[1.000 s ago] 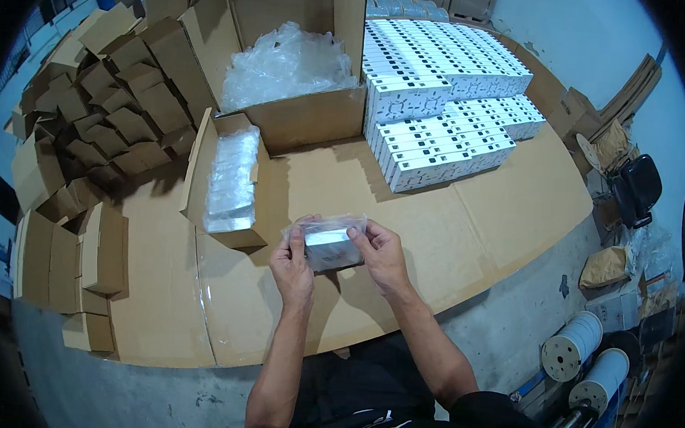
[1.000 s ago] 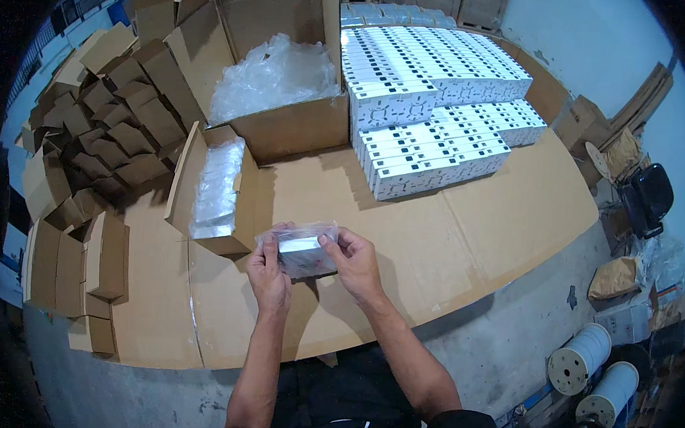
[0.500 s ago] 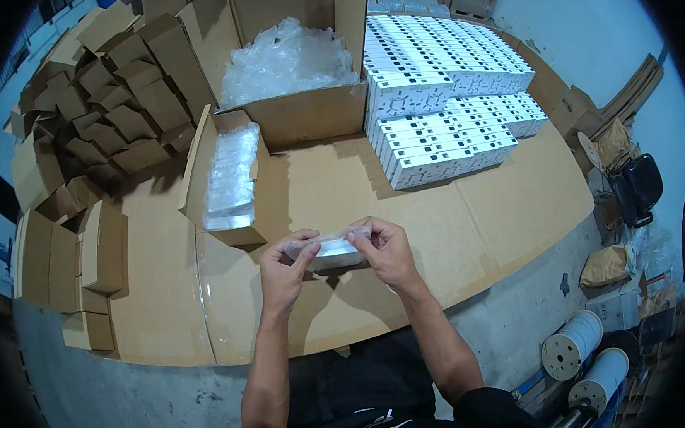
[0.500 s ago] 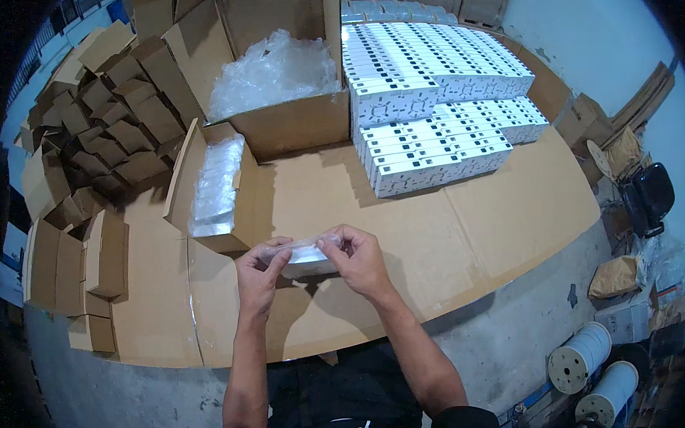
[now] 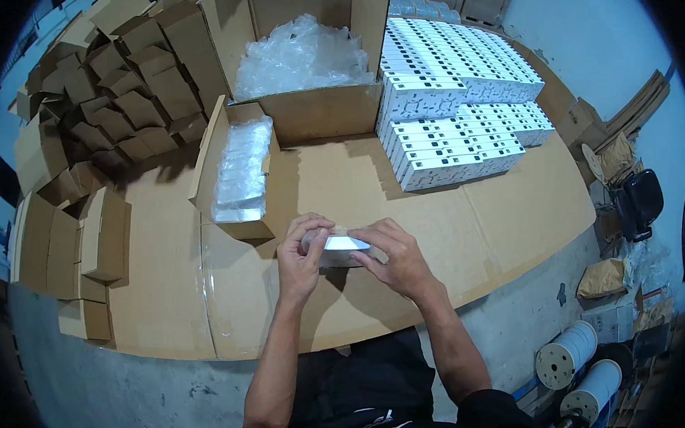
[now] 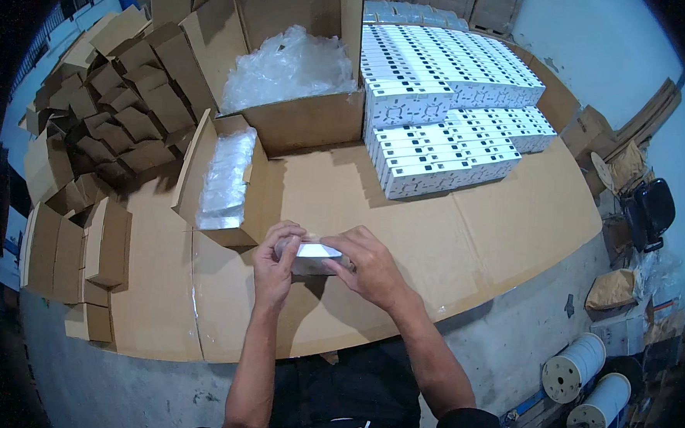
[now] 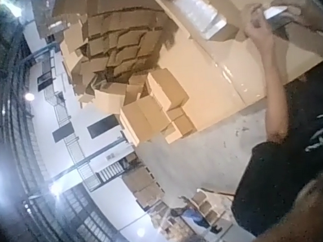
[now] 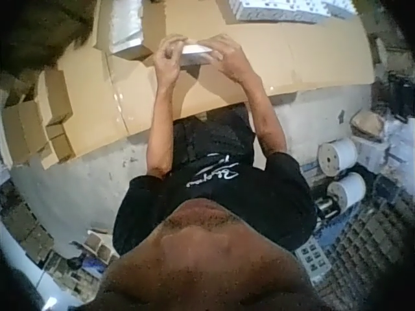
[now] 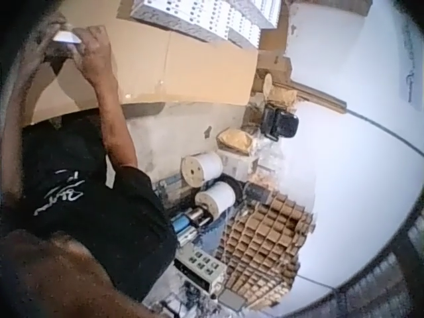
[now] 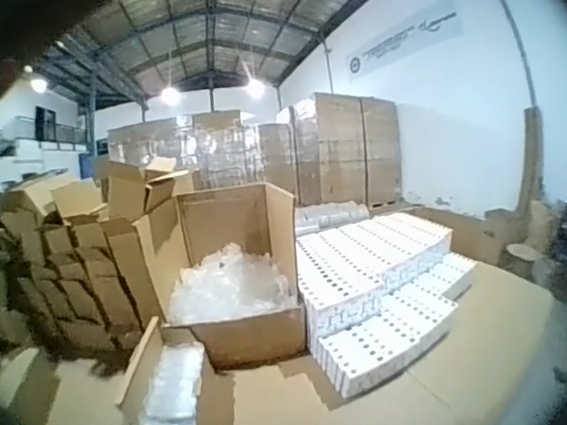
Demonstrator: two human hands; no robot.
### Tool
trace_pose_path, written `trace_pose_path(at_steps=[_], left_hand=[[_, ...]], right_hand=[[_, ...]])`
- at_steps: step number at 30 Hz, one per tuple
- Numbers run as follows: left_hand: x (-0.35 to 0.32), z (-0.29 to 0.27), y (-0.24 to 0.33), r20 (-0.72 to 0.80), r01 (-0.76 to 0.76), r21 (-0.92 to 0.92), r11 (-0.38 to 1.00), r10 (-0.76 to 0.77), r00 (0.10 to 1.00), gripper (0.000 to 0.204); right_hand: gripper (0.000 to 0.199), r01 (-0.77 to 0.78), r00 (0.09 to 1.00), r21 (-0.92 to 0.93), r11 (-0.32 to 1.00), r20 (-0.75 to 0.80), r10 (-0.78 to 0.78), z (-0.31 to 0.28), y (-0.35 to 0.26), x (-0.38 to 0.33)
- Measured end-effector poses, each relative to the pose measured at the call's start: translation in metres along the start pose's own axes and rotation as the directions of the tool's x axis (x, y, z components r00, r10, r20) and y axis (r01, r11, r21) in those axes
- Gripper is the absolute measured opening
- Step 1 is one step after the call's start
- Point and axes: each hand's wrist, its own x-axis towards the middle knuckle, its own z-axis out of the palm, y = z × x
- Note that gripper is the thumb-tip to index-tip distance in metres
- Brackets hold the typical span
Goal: Packaging white product boxes into plastic bags and larger cardboard boxes.
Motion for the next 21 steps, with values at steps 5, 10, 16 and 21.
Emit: trace_pose_path(at_steps=[5,10,16,21], left_hand=[[-0.008,-0.013,0.007,0.152,0.101,0.241,0.965,-0.14,0.978,0.016],[-0.012,-0.016,0.007,0.06,0.23,0.227,0.946,-0.249,0.967,0.021],[-0.018,-0.017,-0.016,-0.014,0.237,0.039,0.971,-0.236,0.972,0.017],[-0.033,-0.025,-0.003,-0.018,0.12,0.361,0.925,-0.122,0.992,0.027]], right_hand=[[0.027,0.032,0.979,-0.155,0.987,0.202,0.0,-0.02,-0.007,0.007],[0.024,-0.063,0.959,-0.086,0.994,0.27,0.085,-0.024,-0.011,0.011],[0.023,-0.096,0.965,-0.007,0.995,0.246,0.095,-0.025,-0.001,0.011],[0.021,-0.106,0.988,0.04,0.994,0.121,0.101,-0.022,0.011,0.014]])
